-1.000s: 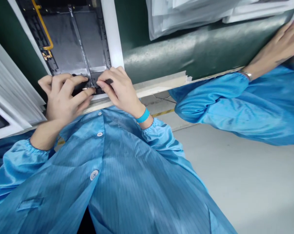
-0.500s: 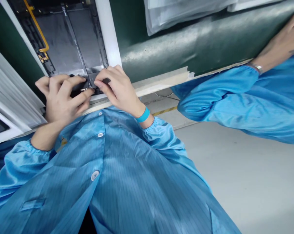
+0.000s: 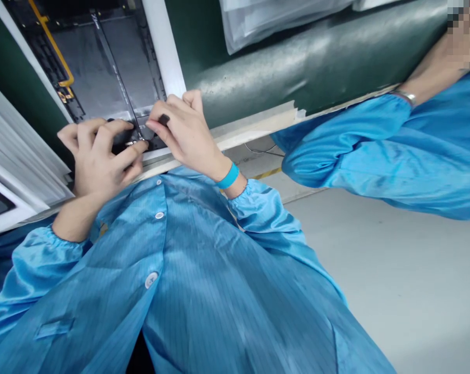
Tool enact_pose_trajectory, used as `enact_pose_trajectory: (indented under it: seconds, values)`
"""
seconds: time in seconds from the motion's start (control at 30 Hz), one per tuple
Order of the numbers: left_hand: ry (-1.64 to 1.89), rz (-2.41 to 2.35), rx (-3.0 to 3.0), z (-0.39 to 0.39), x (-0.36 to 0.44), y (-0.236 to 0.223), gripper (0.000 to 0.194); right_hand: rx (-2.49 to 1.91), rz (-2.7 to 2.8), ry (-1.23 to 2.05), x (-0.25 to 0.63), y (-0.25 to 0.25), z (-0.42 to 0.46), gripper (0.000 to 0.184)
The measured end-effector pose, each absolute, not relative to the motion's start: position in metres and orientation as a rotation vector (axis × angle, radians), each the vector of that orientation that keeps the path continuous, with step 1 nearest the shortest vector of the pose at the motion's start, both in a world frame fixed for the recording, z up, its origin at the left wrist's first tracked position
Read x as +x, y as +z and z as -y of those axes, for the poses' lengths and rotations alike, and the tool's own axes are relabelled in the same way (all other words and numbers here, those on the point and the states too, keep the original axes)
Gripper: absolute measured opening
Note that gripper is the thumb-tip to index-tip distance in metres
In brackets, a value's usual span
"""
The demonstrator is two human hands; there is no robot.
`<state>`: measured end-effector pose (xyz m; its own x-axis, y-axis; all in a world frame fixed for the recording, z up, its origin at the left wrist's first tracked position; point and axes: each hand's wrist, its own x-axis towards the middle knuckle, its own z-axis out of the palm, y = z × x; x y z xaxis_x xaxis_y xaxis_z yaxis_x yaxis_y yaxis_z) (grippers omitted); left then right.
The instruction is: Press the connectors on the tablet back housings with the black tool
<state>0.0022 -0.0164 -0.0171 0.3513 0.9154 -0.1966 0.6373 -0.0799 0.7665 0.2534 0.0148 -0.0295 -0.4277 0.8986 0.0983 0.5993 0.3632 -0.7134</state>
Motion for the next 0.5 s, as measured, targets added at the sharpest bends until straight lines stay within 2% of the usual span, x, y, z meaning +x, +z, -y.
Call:
enact_pose_trajectory:
  seconds: [0.5]
  values:
    - [0.496, -1.370, 1.723, 0.0205, 0.0075, -0.0158, 0.030, -1.464, 2.084, 0.822, 0.2581, -0.0218, -0.0122, 0.061]
